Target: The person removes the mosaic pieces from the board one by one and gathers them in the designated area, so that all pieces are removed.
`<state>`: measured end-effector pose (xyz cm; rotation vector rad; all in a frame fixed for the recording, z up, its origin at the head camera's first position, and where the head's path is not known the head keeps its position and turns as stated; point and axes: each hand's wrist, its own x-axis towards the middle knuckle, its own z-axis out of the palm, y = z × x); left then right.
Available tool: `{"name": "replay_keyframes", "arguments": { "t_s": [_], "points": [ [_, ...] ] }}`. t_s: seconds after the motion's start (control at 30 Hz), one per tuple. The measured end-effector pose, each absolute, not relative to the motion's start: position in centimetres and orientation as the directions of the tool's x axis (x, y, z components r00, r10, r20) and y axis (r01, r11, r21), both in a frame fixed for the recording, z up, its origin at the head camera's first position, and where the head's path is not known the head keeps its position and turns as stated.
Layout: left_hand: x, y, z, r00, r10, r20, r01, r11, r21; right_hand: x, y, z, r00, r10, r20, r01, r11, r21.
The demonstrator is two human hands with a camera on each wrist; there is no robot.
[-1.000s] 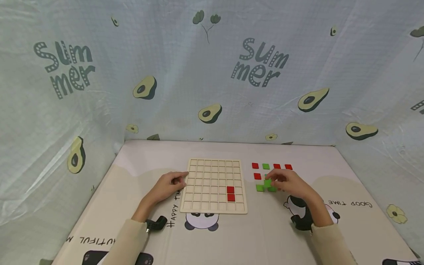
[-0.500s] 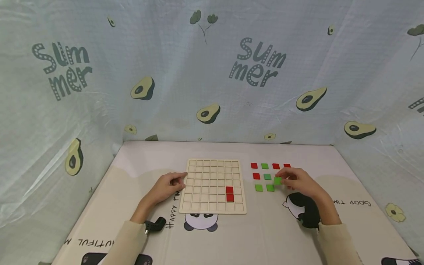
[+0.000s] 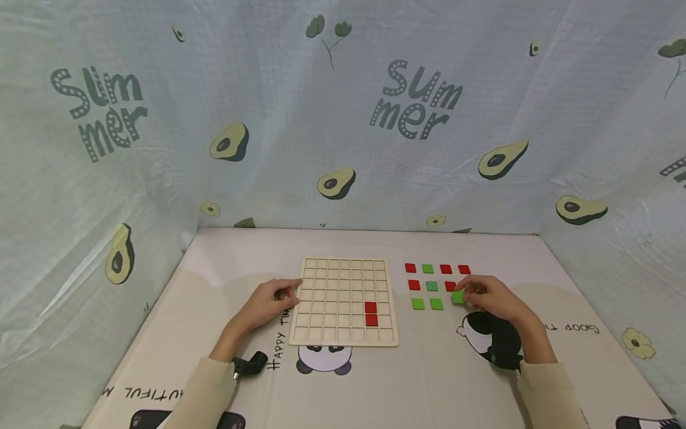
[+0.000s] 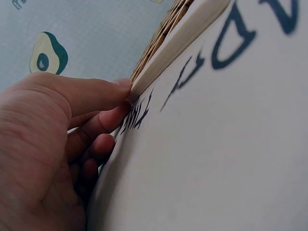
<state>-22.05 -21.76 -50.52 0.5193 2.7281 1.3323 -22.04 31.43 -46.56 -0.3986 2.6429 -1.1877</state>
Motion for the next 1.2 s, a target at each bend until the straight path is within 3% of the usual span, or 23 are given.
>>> {"name": "replay_keyframes", "arguments": {
  "t_s": [1.2],
  "points": [
    [-22.17, -21.82, -50.81, -0.941, 0.324, 0.093, 0.271, 0.564, 0.78, -21.64, 30.89, -47.0, -0.908, -0.39, -0.155, -0.142, 0.631, -0.763]
  ]
}}
